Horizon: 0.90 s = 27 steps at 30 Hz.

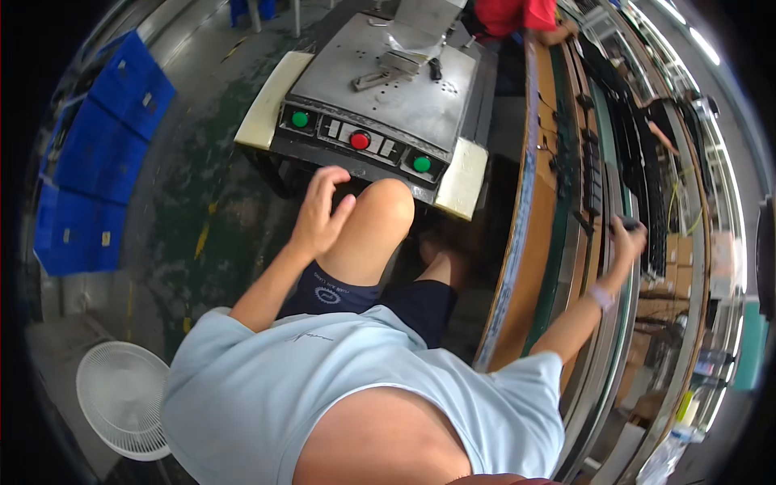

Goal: Assembling and testing electronic components using a press machine on an assembly line.

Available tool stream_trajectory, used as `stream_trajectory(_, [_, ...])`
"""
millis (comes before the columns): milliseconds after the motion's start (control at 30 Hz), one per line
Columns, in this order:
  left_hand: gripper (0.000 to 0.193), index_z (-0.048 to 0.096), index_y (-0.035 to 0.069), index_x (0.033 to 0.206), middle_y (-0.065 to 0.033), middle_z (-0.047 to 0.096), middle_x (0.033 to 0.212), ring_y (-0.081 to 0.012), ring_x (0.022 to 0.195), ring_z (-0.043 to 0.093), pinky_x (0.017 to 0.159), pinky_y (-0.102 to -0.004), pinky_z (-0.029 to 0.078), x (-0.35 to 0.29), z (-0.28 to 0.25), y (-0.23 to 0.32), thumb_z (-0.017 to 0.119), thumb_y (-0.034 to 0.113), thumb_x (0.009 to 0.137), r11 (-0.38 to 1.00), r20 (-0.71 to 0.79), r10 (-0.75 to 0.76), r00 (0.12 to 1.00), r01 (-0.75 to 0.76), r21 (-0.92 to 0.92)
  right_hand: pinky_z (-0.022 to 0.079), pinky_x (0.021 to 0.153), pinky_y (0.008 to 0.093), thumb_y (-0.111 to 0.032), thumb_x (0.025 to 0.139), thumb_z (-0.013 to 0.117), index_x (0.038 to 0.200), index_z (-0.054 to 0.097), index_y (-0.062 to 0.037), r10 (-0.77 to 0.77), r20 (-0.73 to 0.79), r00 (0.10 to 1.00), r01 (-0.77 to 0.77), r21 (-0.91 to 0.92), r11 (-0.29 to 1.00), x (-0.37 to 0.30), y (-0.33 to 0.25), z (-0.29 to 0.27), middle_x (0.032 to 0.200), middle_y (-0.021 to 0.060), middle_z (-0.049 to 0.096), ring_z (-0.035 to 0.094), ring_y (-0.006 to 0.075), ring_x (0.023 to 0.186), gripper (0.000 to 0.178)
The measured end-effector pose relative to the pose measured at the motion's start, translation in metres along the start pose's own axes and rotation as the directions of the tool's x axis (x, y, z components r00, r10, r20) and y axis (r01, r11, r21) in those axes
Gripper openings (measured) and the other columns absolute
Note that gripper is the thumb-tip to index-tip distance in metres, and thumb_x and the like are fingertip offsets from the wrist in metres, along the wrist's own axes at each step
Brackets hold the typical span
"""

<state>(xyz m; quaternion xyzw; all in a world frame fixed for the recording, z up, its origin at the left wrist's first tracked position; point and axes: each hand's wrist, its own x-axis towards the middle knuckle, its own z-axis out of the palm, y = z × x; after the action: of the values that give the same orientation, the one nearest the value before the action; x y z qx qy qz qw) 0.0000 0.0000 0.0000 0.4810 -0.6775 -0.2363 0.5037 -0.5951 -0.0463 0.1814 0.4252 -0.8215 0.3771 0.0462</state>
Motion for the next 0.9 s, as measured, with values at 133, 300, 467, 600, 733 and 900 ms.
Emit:
stream_trajectory(133, [0.029, 0.054, 0.002, 0.109, -0.0095, 0.056, 0.11, -0.0219, 0.094, 0.055, 0.08, -0.0306, 0.046, 0.067, -0.045, -0.028, 0.062, 0.005, 0.081, 1.0, -0.038, -0.013, 0.999, 0.013, 0.01, 0.055, 0.089, 0.0324, -0.012, 0.084, 0.075, 0.134, 0.048, -0.0064, -0.219, -0.103, 0.97, 0.238, 0.248, 0.939, -0.062, -0.08, -0.082, 0.121, 0.0156, 0.055, 0.063, 0.0266, 0.102, 0.057])
stream_trajectory(300, [0.019, 0.063, 0.005, 0.091, -0.0019, 0.063, 0.076, -0.0158, 0.068, 0.058, 0.065, -0.029, 0.047, 0.185, -0.042, -0.075, 0.071, 0.019, 0.081, 0.972, -0.062, -0.149, 0.987, 0.158, 0.176, 0.052, 0.086, 0.027, -0.015, 0.091, 0.068, 0.135, 0.048, -0.0054, -0.244, -0.251, 0.937, 0.345, 0.556, 0.756, -0.064, -0.098, -0.125, 0.116, 0.0144, 0.06, 0.064, 0.0245, 0.101, 0.049])
stream_trajectory(467, [0.057, 0.059, 0.005, 0.119, -0.0072, 0.067, 0.116, -0.0194, 0.095, 0.065, 0.088, -0.0316, 0.049, 0.306, 0.025, -0.126, 0.083, 0.029, 0.073, 0.975, -0.16, 0.173, 0.972, -0.192, -0.112, 0.05, 0.082, 0.0247, -0.021, 0.094, 0.064, 0.126, 0.054, -0.0015, -0.292, -0.145, 0.945, 0.316, 0.622, 0.716, -0.043, -0.085, -0.091, 0.115, 0.0124, 0.063, 0.064, 0.0204, 0.097, 0.038])
stream_trajectory(600, [0.065, 0.051, 0.006, 0.129, -0.0103, 0.066, 0.119, -0.0203, 0.099, 0.064, 0.09, -0.0318, 0.048, 0.338, 0.036, -0.137, 0.082, 0.022, 0.075, 0.983, 0.171, 0.185, 0.968, -0.184, -0.023, 0.048, 0.076, 0.0235, -0.019, 0.096, 0.057, 0.123, 0.058, -0.0044, -0.345, 0.015, 0.939, 0.293, 0.492, 0.82, -0.073, -0.137, -0.014, 0.102, 0.0067, 0.066, 0.061, 0.0138, 0.083, 0.031])
stream_trajectory(733, [0.072, 0.044, 0.005, 0.135, -0.0136, 0.066, 0.118, -0.0215, 0.101, 0.064, 0.092, -0.0333, 0.049, 0.336, 0.018, -0.129, 0.081, 0.013, 0.074, 0.945, 0.267, 0.142, 0.953, -0.051, -0.324, 0.045, 0.071, 0.0195, -0.017, 0.096, 0.058, 0.123, 0.06, -0.0033, -0.396, 0.271, 0.877, 0.193, 0.556, 0.808, -0.097, -0.19, 0.078, 0.095, 0.0041, 0.065, 0.056, 0.0104, 0.077, 0.031])
stream_trajectory(900, [0.074, 0.038, 0.008, 0.143, -0.0182, 0.06, 0.122, -0.0243, 0.111, 0.059, 0.098, -0.0318, 0.046, 0.252, -0.022, -0.102, 0.074, 0.003, 0.079, 0.529, 0.253, -0.043, 0.966, 0.237, -0.815, 0.044, 0.072, 0.0188, -0.013, 0.094, 0.062, 0.136, 0.052, -0.0003, -0.627, 0.43, 0.65, 0.182, 0.713, 0.677, -0.081, -0.227, 0.239, 0.103, 0.0068, 0.064, 0.055, 0.0111, 0.081, 0.045])
